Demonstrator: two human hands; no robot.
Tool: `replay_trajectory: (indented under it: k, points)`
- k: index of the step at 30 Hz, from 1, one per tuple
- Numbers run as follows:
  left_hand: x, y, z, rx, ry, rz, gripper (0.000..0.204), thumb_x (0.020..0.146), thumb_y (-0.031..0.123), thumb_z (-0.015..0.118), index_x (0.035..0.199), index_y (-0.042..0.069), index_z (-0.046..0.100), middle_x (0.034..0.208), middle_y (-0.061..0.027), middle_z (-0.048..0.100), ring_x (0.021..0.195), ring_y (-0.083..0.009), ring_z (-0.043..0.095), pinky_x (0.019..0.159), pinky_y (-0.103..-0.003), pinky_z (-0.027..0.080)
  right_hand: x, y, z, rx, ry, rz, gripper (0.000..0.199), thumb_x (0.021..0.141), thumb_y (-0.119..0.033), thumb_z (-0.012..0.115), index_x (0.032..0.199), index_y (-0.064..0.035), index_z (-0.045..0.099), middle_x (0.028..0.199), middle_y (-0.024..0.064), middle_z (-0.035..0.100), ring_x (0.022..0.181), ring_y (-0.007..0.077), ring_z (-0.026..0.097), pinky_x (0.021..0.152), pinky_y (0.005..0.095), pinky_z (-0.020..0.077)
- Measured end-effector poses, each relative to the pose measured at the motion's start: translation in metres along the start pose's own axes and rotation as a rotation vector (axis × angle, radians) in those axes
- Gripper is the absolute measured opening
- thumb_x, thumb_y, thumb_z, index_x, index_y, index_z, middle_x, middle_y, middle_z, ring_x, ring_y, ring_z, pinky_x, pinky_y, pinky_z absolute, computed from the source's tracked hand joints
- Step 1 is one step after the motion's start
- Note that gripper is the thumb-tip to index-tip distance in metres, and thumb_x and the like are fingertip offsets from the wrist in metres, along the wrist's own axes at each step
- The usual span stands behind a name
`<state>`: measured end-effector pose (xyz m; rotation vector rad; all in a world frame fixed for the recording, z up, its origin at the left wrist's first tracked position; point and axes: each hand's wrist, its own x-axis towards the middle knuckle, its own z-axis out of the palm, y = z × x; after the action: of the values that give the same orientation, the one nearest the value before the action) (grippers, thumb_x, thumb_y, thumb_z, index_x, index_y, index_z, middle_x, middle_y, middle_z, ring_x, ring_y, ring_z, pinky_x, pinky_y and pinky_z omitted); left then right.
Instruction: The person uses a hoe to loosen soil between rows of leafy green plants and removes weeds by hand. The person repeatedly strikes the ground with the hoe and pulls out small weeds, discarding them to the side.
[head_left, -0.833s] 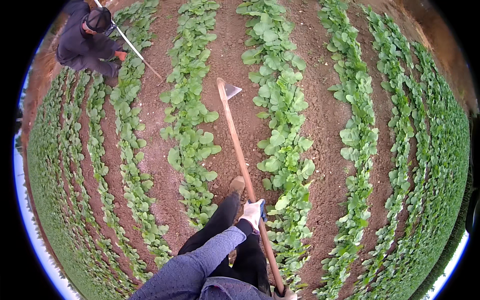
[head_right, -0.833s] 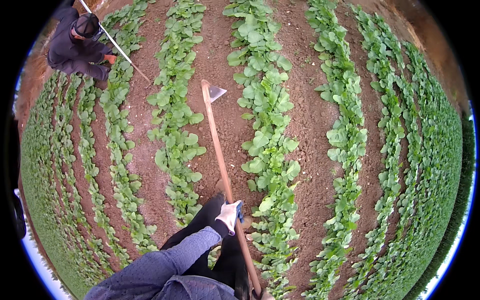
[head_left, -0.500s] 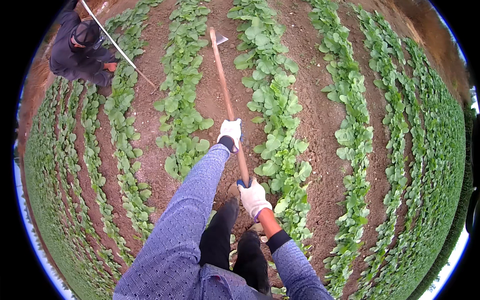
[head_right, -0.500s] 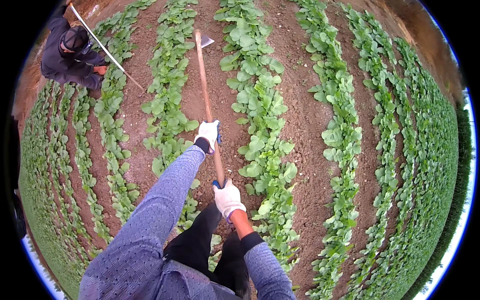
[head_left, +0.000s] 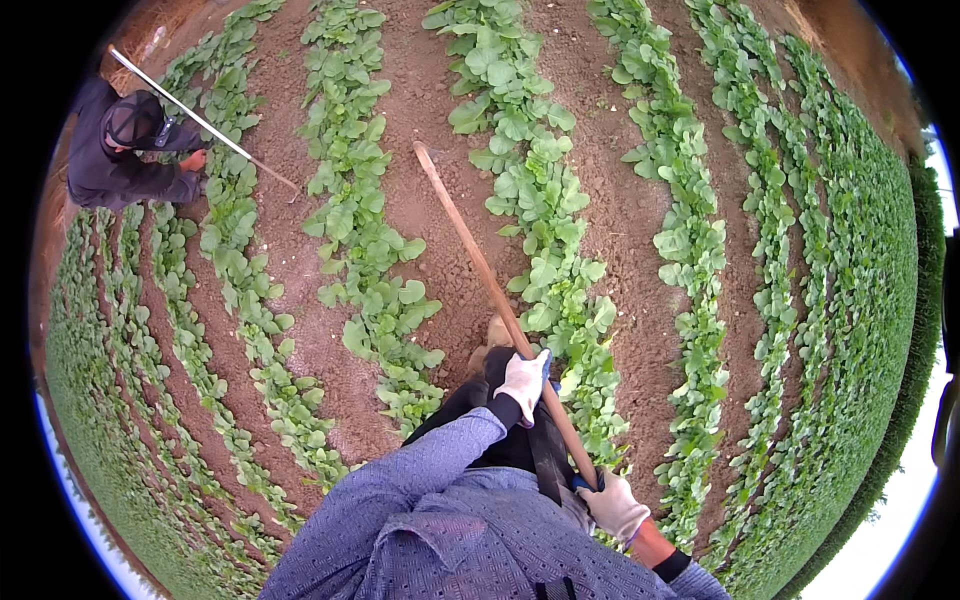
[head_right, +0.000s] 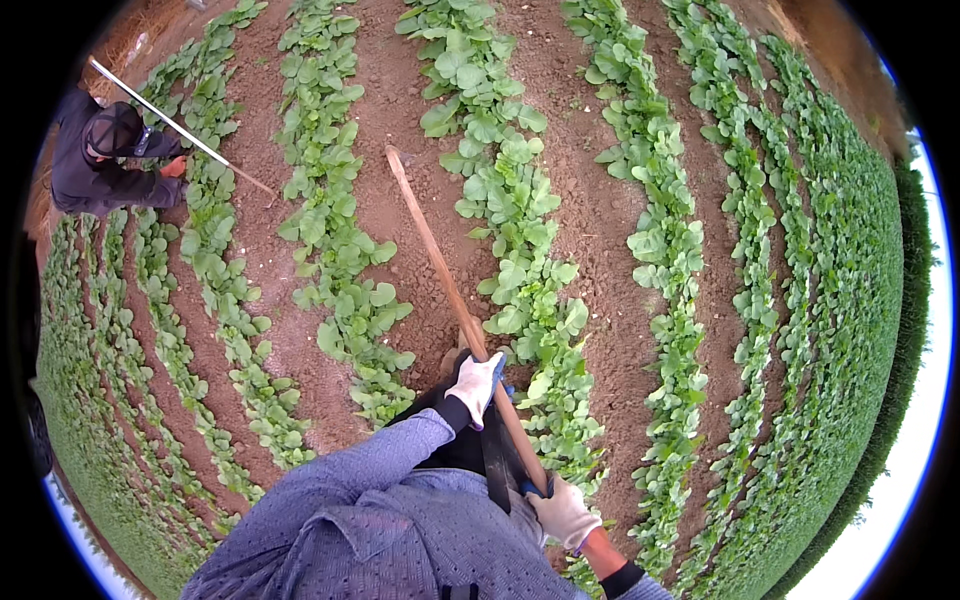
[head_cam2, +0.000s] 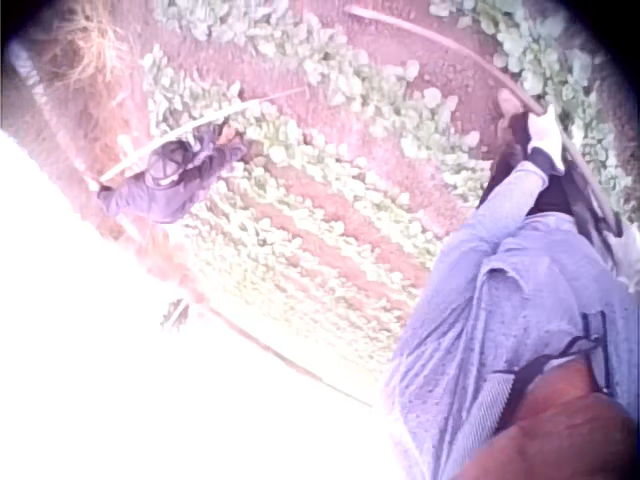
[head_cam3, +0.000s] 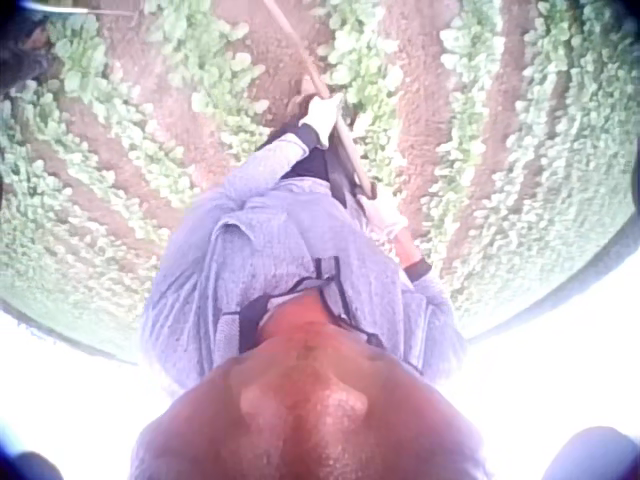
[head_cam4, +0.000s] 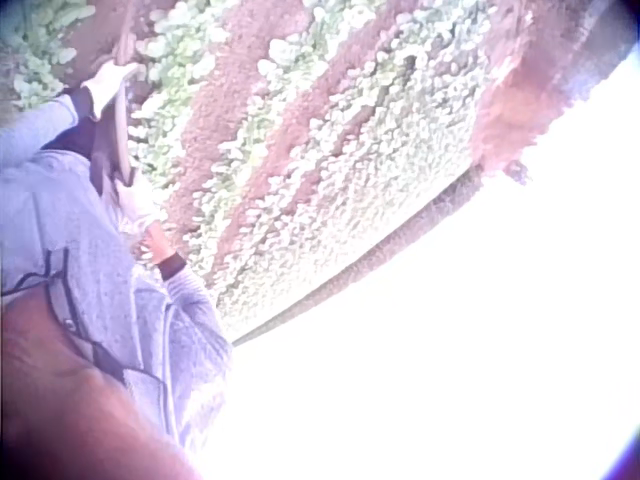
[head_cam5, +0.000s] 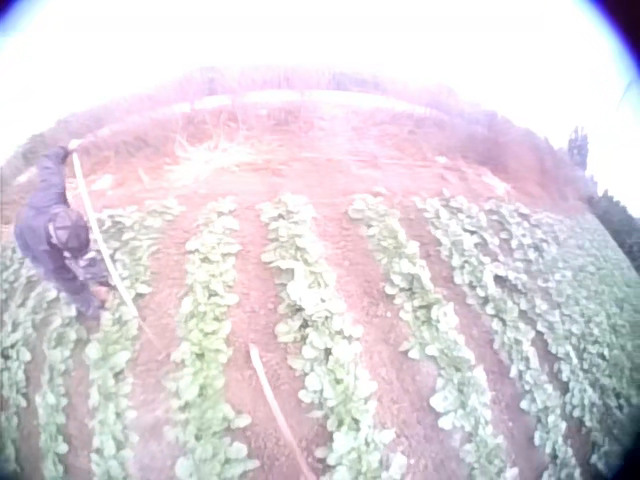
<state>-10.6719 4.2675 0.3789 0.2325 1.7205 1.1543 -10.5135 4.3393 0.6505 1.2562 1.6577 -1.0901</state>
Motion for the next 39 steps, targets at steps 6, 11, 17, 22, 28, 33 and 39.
replay_trajectory:
  k: [6, 11, 17, 22, 28, 33, 39]
  points:
    - [0.083, 0.061, -0.061, 0.791, -0.13, 0.229, 0.048, 0.086, 0.018, 0.051, 0.131, 0.004, 0.049, 0.097, -0.0222, 0.065, 0.091, -0.0365, 0.062, 0.092, -0.043, 0.043, -0.015, -0.056, -0.061, -0.073, -0.04, 0.106, 0.045, 0.082, -0.033, 0.068, 0.102, 0.0059, 0.056, 0.079, 0.0251, 0.065, 0.077, 0.0399, 0.066, 0.072, 0.0448, 0.0516]
    - [0.187, 0.032, -0.121, 0.254, 0.088, -0.216, 0.032, 0.091, 0.03, 0.059, 0.096, -0.002, 0.058, 0.074, -0.0124, 0.061, 0.065, -0.0245, 0.062, 0.06, -0.038, 0.05, -0.011, -0.095, -0.082, -0.003, -0.017, 0.183, 0.049, 0.071, -0.037, 0.075, 0.098, 0.0025, 0.063, 0.078, 0.0235, 0.067, 0.077, 0.0357, 0.068, 0.072, 0.0414, 0.0521]
    - [0.211, 0.066, -0.13, 0.813, -0.12, 0.13, 0.034, 0.097, 0.018, 0.044, 0.124, 0.003, 0.056, 0.078, -0.0144, 0.065, 0.073, -0.0244, 0.066, 0.064, -0.038, 0.053, 0.001, -0.084, -0.111, -0.037, 0.013, 0.237, 0.051, 0.069, -0.032, 0.077, 0.103, 0.0028, 0.062, 0.076, 0.0201, 0.068, 0.075, 0.0309, 0.069, 0.07, 0.0381, 0.0527]
    - [0.219, 0.143, -0.129, -0.889, 0.045, -0.827, 0.014, 0.089, 0.02, 0.066, 0.095, 0.009, 0.06, 0.066, -0.0031, 0.047, 0.057, -0.0231, 0.053, 0.055, -0.045, 0.053, 0.004, -0.135, -0.149, -0.016, 0.063, 0.296, 0.051, 0.07, -0.031, 0.078, 0.104, 0.0029, 0.062, 0.077, 0.0194, 0.068, 0.074, 0.0295, 0.069, 0.07, 0.0375, 0.0527]
    - [0.273, 0.164, -0.17, -0.8, 0.085, -0.669, 0.019, 0.093, 0.024, 0.059, 0.092, 0.006, 0.06, 0.069, -0.0043, 0.048, 0.056, -0.0207, 0.052, 0.053, -0.039, 0.05, 0.05, -0.207, -0.167, 0.029, 0.085, 0.247, 0.051, 0.07, -0.029, 0.078, 0.106, 0.003, 0.061, 0.077, 0.0185, 0.068, 0.074, 0.0279, 0.069, 0.069, 0.0367, 0.0528]
    - [0.428, 0.258, -0.287, -0.598, 0.322, -0.337, 0.019, 0.087, 0.023, 0.066, 0.088, 0.008, 0.054, 0.064, -0.0041, 0.052, 0.052, -0.0193, 0.053, 0.048, -0.038, 0.049, 0.179, -0.281, -0.149, 0.108, 0.08, -0.014, 0.042, 0.076, -0.03, 0.075, 0.101, 0.0012, 0.061, 0.075, 0.0198, 0.067, 0.072, 0.0306, 0.069, 0.066, 0.0379, 0.0531]
    - [0.572, 0.267, -0.467, 0.013, 0.465, -0.225, 0.026, 0.087, 0.03, 0.063, 0.078, 0.007, 0.056, 0.059, -0.0068, 0.055, 0.046, -0.0204, 0.053, 0.045, -0.039, 0.042, 0.299, -0.441, -0.137, 0.608, -0.369, -0.042, 0.024, 0.083, -0.019, 0.071, 0.094, -0.0002, 0.06, 0.06, -0.0007, 0.054, 0.05, 0.0078, 0.049, 0.045, 0.0278, 0.0399]
